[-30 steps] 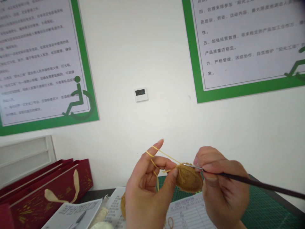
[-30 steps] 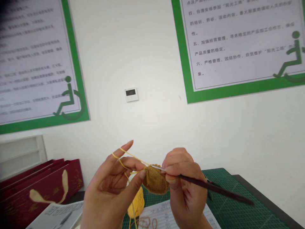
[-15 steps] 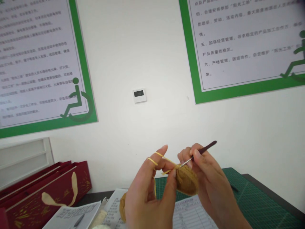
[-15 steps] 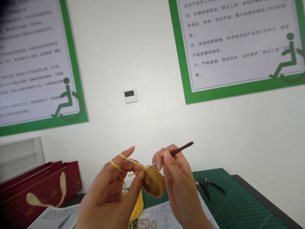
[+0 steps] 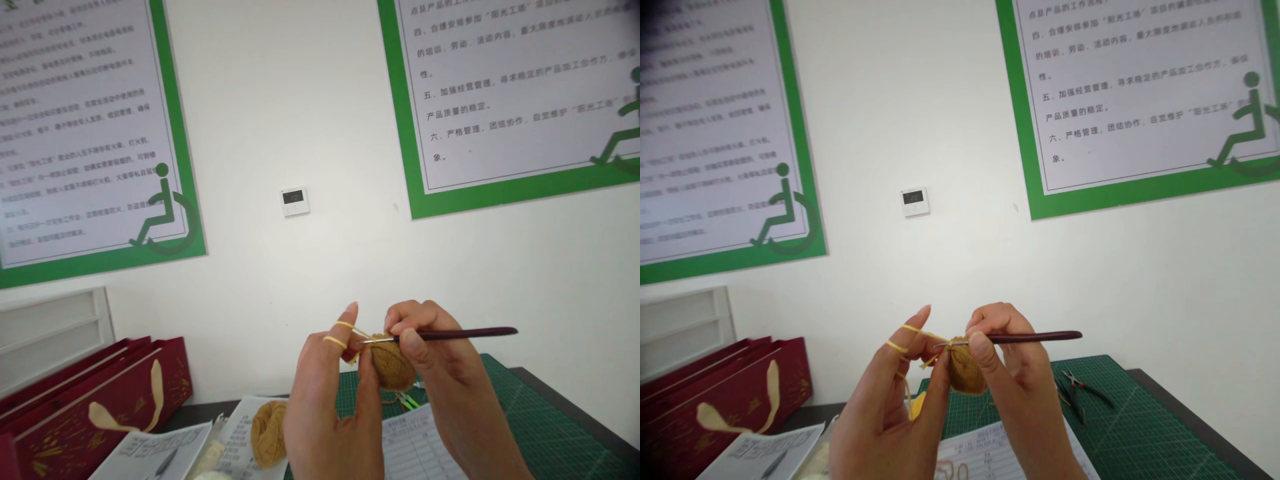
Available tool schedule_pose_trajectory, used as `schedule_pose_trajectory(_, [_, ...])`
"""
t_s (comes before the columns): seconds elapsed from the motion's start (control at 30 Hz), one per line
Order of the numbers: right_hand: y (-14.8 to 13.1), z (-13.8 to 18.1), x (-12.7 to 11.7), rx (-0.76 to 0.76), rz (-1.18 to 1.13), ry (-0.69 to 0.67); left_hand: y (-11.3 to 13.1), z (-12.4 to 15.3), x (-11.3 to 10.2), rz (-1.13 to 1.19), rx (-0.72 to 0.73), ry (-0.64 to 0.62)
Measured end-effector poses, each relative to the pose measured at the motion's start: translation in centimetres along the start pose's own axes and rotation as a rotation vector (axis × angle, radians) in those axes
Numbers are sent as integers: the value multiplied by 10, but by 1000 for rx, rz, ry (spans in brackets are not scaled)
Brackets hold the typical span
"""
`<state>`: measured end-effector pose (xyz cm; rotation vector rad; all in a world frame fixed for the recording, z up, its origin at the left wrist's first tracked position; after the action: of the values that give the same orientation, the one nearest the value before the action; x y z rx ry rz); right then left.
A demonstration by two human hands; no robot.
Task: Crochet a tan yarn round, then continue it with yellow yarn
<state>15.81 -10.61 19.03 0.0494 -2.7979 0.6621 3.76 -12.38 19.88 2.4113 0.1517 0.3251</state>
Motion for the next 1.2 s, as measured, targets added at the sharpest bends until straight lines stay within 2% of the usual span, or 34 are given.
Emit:
schedule_pose_trajectory(0.07, [0, 4, 3, -82, 78, 29, 0, 1, 1, 25, -7, 27])
schedule_pose_trajectory(0.17, [4, 9, 10, -197, 62, 71, 0, 1, 1, 94, -23, 48])
schedule_pose_trajectory(0.27, [11, 10, 13, -283, -9, 97, 0, -2, 1, 180, -62, -7])
schedule_pose_trajectory(0.37, [16, 10, 12, -244, -98, 107, 0, -4, 2, 238, -107, -78])
schedule_pose_trajectory(0.5, [18, 12, 11, -188, -132, 145, 3, -3, 3, 250, -127, -82])
schedule_pose_trajectory(0.73, [15, 15, 13, -217, -125, 195, 3, -1, 3, 272, -118, -97])
schedule_pose_trajectory(1.2, [17, 14, 12, -247, -88, 206, 3, -4, 2, 241, -148, -126])
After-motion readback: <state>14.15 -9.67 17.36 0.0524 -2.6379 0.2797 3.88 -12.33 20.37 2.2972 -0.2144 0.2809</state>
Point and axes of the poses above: each hand's wrist, its own z-axis away from the middle knuckle, its own x-axis out of the palm, y = z × x, the point moved 2 cm from there along -z, towards the middle knuckle, and after that the axes turned 4 degrees about -x, right-handed, at the moved point
